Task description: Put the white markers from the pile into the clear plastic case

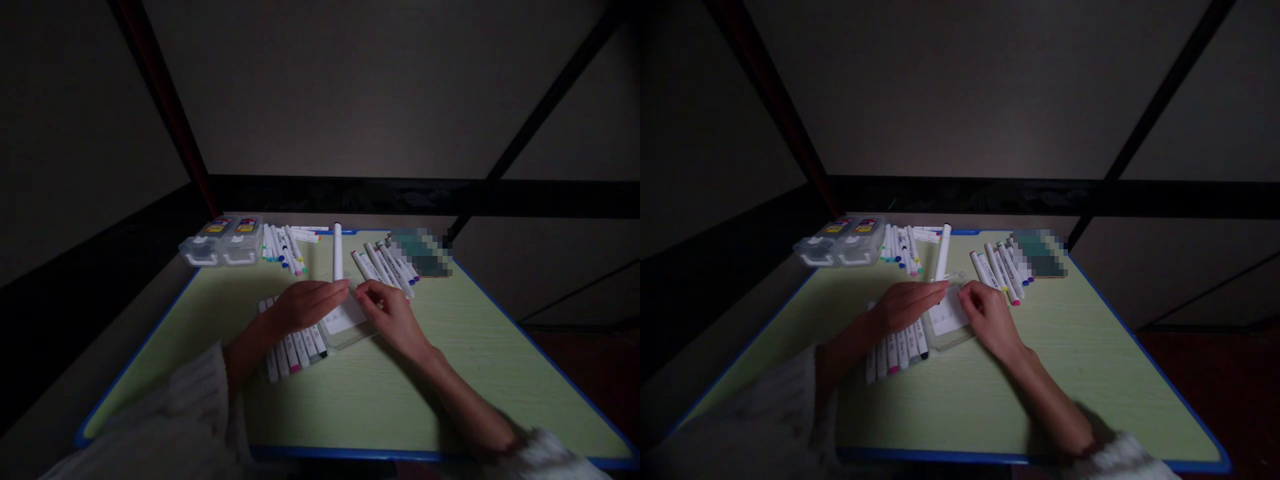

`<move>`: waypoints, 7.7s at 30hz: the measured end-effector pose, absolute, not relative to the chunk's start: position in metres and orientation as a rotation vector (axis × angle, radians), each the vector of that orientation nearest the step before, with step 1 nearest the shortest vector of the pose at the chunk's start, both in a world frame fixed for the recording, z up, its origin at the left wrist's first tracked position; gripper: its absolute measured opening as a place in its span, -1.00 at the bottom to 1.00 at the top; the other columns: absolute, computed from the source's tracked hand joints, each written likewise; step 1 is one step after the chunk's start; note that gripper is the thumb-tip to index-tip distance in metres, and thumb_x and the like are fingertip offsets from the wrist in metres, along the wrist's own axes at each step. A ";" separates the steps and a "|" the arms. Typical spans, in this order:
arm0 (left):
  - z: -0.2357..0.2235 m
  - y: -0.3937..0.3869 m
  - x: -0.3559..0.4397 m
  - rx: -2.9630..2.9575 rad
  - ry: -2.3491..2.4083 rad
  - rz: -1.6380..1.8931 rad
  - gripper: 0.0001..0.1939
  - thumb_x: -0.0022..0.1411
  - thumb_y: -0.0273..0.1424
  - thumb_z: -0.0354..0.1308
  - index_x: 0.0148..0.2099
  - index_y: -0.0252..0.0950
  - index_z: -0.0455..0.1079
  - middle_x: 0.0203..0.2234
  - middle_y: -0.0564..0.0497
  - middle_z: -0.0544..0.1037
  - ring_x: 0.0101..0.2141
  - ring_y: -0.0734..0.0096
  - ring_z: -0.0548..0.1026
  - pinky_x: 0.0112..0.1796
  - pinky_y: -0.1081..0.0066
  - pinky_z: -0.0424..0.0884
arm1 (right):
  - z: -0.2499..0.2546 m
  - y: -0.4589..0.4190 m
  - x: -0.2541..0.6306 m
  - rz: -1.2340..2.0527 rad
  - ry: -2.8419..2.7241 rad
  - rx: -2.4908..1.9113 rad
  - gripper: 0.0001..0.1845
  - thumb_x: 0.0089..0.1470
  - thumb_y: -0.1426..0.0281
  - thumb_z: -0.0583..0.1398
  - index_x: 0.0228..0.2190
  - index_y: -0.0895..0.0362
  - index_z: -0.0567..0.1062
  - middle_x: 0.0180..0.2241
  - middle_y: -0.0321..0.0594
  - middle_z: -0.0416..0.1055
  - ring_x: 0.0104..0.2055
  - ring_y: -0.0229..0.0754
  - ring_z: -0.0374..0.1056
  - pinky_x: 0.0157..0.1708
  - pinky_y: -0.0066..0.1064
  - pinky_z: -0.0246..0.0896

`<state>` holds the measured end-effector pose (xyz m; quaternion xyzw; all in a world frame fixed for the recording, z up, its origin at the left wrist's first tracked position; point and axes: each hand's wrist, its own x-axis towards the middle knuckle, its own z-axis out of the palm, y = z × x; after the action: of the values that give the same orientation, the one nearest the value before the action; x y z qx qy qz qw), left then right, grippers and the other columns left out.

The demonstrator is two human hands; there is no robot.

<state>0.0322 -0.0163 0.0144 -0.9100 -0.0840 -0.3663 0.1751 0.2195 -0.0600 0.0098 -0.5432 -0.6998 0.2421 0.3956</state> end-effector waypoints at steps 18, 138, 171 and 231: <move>0.028 -0.042 0.045 -2.538 -0.036 -1.079 -0.82 0.17 -0.57 -0.07 -0.25 -0.41 0.35 -0.31 -0.14 0.55 -0.34 0.43 0.51 -0.37 0.49 0.47 | 0.010 -0.057 0.209 1.407 -1.176 -0.919 -0.66 -0.10 0.15 0.20 -0.56 0.18 0.34 -0.68 -0.43 0.17 -0.63 -0.42 0.02 -0.59 -0.54 -0.13; 0.000 0.014 0.029 -2.756 -2.294 -1.819 -0.73 -0.18 -0.42 0.18 -0.35 -0.32 0.23 -0.68 0.15 0.40 -0.59 0.47 0.40 -0.52 0.49 0.26 | -0.009 -0.064 0.199 1.273 -1.772 -1.276 -0.60 -0.11 0.30 0.19 -0.21 0.27 0.37 -0.65 -0.42 0.17 -0.62 -0.40 0.05 -0.63 -0.53 -0.09; 0.002 0.014 0.021 -2.738 -2.301 -1.532 -0.84 -0.11 -0.50 0.06 -0.37 -0.29 0.24 -0.79 0.21 0.31 -0.74 0.53 0.32 -0.67 0.56 0.15 | -0.004 -0.065 0.194 1.263 -1.774 -1.369 -0.58 -0.09 0.32 0.16 -0.18 0.30 0.38 -0.71 -0.46 0.11 -0.66 -0.40 -0.01 -0.66 -0.53 -0.14; -0.002 0.014 0.027 -2.814 -2.082 -1.153 -0.70 -0.03 -0.37 0.06 -0.73 -0.36 0.26 -0.83 0.10 0.31 -0.69 0.56 0.26 -0.59 0.53 0.10 | -0.011 -0.062 0.196 1.229 -1.770 -1.437 -0.43 -0.10 0.35 0.16 -0.02 0.31 0.30 -0.70 -0.47 0.03 -0.66 -0.41 -0.09 -0.68 -0.56 -0.21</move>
<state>0.0274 0.0137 -0.0024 -0.7355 -0.5442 -0.3015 -0.2684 0.1963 -0.0622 -0.0111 -0.5339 -0.6576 0.4565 0.2722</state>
